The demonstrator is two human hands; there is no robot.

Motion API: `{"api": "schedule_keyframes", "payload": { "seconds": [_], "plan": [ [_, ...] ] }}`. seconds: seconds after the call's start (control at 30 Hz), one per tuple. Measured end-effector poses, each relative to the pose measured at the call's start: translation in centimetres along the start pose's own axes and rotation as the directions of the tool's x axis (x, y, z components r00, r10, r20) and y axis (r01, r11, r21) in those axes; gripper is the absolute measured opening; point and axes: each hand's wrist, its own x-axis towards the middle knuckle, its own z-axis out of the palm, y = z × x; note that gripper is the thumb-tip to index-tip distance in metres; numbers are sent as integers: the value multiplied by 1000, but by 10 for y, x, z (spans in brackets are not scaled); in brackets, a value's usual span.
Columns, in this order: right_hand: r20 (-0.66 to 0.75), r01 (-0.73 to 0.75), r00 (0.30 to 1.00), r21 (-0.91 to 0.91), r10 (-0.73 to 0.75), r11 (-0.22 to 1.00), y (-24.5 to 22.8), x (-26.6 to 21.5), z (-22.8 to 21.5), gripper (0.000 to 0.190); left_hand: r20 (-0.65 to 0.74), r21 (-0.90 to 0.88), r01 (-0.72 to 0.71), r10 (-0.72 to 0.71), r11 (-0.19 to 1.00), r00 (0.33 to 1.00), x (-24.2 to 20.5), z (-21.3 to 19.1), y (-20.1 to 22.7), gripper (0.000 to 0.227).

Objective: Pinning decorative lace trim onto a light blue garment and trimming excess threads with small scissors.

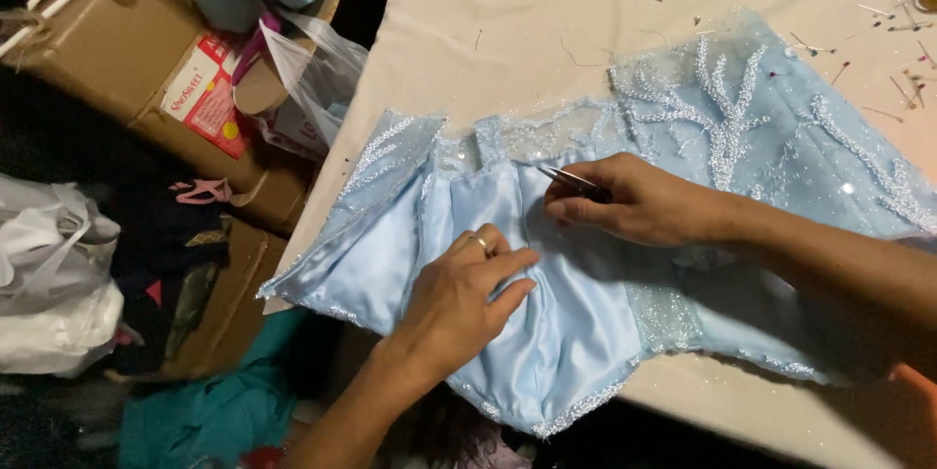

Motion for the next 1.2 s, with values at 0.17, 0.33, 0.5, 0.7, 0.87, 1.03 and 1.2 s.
{"api": "schedule_keyframes", "payload": {
  "seconds": [0.17,0.33,0.5,0.7,0.87,1.03,1.2],
  "plan": [
    [65,-59,996,12,58,998,6,-20,-4,32,-66,233,-331,355,914,933,0,4,-7,7],
    [209,-60,975,-93,79,994,-7,-39,5,38,33,225,-362,364,905,931,-6,-5,-4,26],
    [334,604,794,-348,-508,717,-4,-51,27,47,-12,372,-408,444,834,896,-7,-1,-1,9],
    [331,598,801,-390,-500,700,-1,-54,37,50,-60,460,-462,546,758,836,-6,0,1,14],
    [315,485,869,-392,-381,782,-6,-54,35,55,-71,441,-476,558,761,827,-1,1,-4,23],
    [149,222,972,-336,-180,915,14,-44,35,43,-135,393,-467,552,792,823,3,19,-23,25],
    [308,90,950,-409,44,908,-14,-33,19,42,-186,285,-440,499,852,846,7,18,-24,25]
  ]
}}
